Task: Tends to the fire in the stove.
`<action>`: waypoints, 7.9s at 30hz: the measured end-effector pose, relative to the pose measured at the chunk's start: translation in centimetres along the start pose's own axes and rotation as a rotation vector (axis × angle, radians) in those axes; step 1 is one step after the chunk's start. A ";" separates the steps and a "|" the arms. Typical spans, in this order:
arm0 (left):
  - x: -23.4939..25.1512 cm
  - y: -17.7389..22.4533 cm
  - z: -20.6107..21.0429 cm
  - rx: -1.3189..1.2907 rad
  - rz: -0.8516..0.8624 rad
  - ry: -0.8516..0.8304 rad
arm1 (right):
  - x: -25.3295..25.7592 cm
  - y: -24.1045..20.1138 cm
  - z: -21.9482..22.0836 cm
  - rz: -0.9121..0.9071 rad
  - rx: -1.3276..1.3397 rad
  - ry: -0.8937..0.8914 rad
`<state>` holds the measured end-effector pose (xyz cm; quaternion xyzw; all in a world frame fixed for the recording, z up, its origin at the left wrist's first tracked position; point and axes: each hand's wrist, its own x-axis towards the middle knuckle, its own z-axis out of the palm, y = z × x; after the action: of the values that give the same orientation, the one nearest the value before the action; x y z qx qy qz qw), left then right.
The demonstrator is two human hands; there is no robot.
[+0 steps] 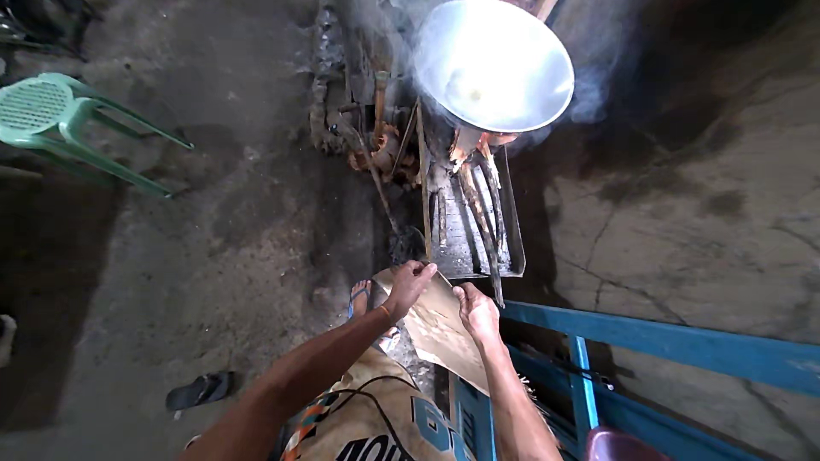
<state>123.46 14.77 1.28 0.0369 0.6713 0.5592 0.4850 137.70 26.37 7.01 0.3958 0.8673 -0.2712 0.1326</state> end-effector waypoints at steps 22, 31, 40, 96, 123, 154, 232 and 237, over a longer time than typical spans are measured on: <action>-0.9 0.9 -1.6 0.133 -0.034 -0.163 | -0.1 1.4 0.4 -0.074 0.142 -0.066; -1.9 1.4 -2.1 0.010 -0.117 -0.141 | -0.2 1.3 0.5 -0.067 0.163 -0.123; -1.7 0.9 -2.5 0.036 -0.067 -0.133 | -0.7 -0.5 0.6 -0.047 -0.048 -0.094; 0.6 -1.8 -5.0 0.767 0.623 -0.293 | 4.2 -6.8 0.6 0.144 -0.007 -0.217; 1.6 -2.6 -6.5 0.804 0.963 -0.278 | 2.7 -7.0 1.0 0.238 0.099 -0.242; -1.7 4.9 -0.1 1.565 0.757 -0.780 | 0.0 -3.3 2.2 0.527 0.465 0.018; -8.9 14.0 2.8 0.368 0.521 -0.316 | -8.1 -2.6 -4.4 -0.278 1.048 0.225; -8.1 14.8 1.3 0.411 0.427 -0.416 | -6.5 -2.5 -4.3 -0.340 0.977 0.238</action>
<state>121.38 16.40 18.02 0.3860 0.6340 0.4817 0.4660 140.01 23.51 14.30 0.2934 0.7009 -0.6145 -0.2123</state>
